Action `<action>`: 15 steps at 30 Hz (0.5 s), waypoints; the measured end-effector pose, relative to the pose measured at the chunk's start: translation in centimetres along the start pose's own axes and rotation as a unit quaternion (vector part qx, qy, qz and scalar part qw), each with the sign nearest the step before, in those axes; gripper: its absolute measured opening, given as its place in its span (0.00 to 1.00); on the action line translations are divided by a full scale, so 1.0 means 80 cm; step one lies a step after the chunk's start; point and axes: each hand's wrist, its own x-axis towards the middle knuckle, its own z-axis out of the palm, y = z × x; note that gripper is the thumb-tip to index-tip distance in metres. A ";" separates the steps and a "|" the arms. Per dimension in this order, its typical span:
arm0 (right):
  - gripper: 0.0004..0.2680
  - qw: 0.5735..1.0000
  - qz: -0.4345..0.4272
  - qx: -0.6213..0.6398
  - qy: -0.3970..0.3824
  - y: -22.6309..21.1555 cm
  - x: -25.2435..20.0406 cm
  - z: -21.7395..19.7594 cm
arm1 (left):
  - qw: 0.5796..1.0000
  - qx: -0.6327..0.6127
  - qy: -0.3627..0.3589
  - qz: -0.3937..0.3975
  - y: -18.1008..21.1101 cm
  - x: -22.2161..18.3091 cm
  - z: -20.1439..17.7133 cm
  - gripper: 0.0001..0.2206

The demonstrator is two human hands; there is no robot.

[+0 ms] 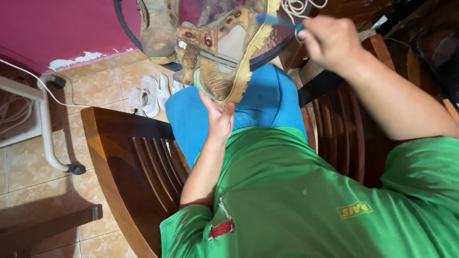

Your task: Scrubbing the upper and sole of a boot using a toothbrush to remove dirt.

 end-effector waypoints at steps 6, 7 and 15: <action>0.06 0.932 0.269 0.242 -0.015 0.071 -0.019 0.010 | 0.998 -0.039 -0.047 -0.031 0.013 0.005 -0.007 0.50; 0.08 0.868 0.322 0.377 -0.018 0.078 -0.021 0.014 | 0.996 -0.042 -0.061 -0.052 0.013 0.006 -0.016 0.49; 0.33 0.682 0.337 0.641 -0.106 0.047 -0.010 -0.021 | 0.980 -0.037 -0.169 -0.100 0.045 0.007 -0.002 0.45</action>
